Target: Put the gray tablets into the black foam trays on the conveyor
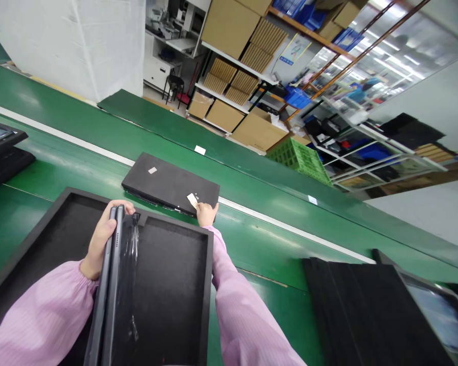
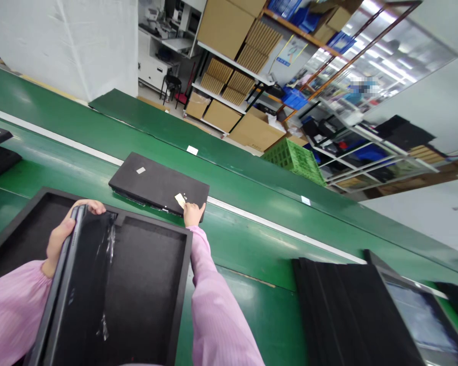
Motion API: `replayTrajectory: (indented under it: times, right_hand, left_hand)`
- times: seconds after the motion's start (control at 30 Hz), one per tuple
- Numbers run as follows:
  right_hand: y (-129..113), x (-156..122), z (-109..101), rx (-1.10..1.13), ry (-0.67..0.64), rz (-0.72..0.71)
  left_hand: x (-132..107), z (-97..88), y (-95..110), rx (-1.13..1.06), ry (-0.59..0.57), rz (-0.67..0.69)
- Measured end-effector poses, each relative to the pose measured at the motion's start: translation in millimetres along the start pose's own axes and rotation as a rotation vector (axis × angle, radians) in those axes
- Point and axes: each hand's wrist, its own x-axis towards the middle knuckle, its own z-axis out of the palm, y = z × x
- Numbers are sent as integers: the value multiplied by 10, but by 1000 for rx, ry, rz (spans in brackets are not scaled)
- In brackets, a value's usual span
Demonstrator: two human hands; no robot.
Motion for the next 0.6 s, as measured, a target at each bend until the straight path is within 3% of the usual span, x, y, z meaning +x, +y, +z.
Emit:
replayTrajectory:
  times: [0.13, 0.27, 0.37, 0.47, 0.57, 0.6]
  right_hand:
    - [-41, -21, -57, 87, 31, 30]
    - [-60, 20, -370, 227, 114, 122]
    - [-129, 49, -797, 371, 166, 98]
    - [-381, -87, -1326, 525, 179, -10]
    - [-851, -531, -1906, 676, 153, -198]
    - [-1041, -738, -2093, 756, 124, -343]
  left_hand:
    - [-1, -2, 3, 14, -7, 2]
    - [14, -1, -26, 3, 2, -4]
    - [21, 24, -37, 2, 7, -25]
    - [13, 65, -3, 42, 11, -71]
    - [-16, 92, 49, 67, -6, -91]
    - [-33, 98, 64, 56, -19, -79]
